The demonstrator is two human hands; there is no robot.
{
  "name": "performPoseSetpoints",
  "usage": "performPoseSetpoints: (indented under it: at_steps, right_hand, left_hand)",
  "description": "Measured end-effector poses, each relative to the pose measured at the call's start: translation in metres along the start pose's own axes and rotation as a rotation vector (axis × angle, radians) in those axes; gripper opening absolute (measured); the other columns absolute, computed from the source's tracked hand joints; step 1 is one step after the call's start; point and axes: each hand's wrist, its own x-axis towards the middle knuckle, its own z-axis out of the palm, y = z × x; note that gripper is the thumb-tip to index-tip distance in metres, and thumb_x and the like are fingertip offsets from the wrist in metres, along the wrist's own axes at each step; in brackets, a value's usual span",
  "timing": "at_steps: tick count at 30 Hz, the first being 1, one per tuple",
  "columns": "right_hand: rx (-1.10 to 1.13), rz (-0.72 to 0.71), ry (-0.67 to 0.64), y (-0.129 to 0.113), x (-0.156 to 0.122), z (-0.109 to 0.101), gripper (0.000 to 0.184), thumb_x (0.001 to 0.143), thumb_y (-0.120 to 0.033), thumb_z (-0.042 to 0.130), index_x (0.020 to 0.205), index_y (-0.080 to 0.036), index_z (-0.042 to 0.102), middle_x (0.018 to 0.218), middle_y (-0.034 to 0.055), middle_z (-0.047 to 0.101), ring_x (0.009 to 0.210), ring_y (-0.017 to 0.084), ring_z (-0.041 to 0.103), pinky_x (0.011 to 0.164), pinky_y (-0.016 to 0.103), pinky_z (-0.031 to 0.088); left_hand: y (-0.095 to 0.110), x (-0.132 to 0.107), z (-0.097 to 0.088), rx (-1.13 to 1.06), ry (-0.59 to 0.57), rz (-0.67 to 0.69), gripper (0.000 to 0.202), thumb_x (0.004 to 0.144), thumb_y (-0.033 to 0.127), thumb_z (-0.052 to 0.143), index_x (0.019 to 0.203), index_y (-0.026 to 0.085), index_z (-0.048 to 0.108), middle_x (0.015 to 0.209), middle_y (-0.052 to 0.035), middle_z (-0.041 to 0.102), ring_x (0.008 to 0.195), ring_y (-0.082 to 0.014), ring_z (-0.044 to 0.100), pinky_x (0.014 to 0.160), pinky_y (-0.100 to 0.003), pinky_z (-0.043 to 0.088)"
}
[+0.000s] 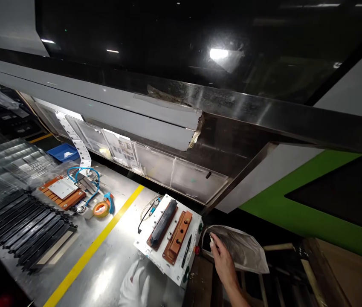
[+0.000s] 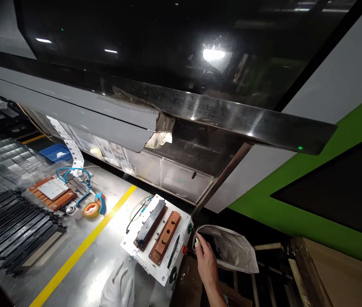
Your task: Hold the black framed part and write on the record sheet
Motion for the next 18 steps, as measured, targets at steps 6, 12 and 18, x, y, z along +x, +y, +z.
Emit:
performPoseSetpoints:
  at_steps: [6, 12, 18]
  right_hand:
    - [-0.054, -0.236, 0.002, -0.085, 0.033, 0.017, 0.057, 0.097, -0.049, 0.039, 0.138, -0.016, 0.062, 0.135, 0.0133, 0.064, 0.125, 0.027, 0.061, 0.110, 0.042, 0.047]
    - [-0.090, -0.435, -0.098, -0.135, 0.040, 0.051, 0.049, 0.101, -0.036, 0.035, 0.139, -0.018, 0.061, 0.127, 0.0109, 0.066, 0.119, 0.021, 0.063, 0.108, 0.036, 0.048]
    - [-0.115, -0.442, -0.060, -0.138, 0.058, 0.060, 0.046, 0.100, -0.030, 0.037, 0.138, -0.022, 0.063, 0.124, 0.0089, 0.067, 0.115, 0.022, 0.064, 0.105, 0.038, 0.049]
  left_hand:
    - [0.057, 0.116, 0.006, 0.099, 0.262, 0.336, 0.031, 0.091, 0.031, 0.061, 0.119, 0.018, 0.058, 0.133, -0.0195, 0.061, 0.124, -0.0331, 0.061, 0.100, -0.055, 0.060]
    - [0.085, 0.164, 0.024, 0.122, 0.134, 0.350, 0.034, 0.093, 0.038, 0.055, 0.118, 0.015, 0.060, 0.132, -0.0199, 0.064, 0.122, -0.0329, 0.062, 0.102, -0.053, 0.057]
    - [0.092, 0.163, 0.021, 0.176, -0.069, 0.299, 0.023, 0.092, 0.019, 0.046, 0.102, 0.013, 0.066, 0.100, -0.0161, 0.073, 0.094, -0.0290, 0.070, 0.085, -0.046, 0.060]
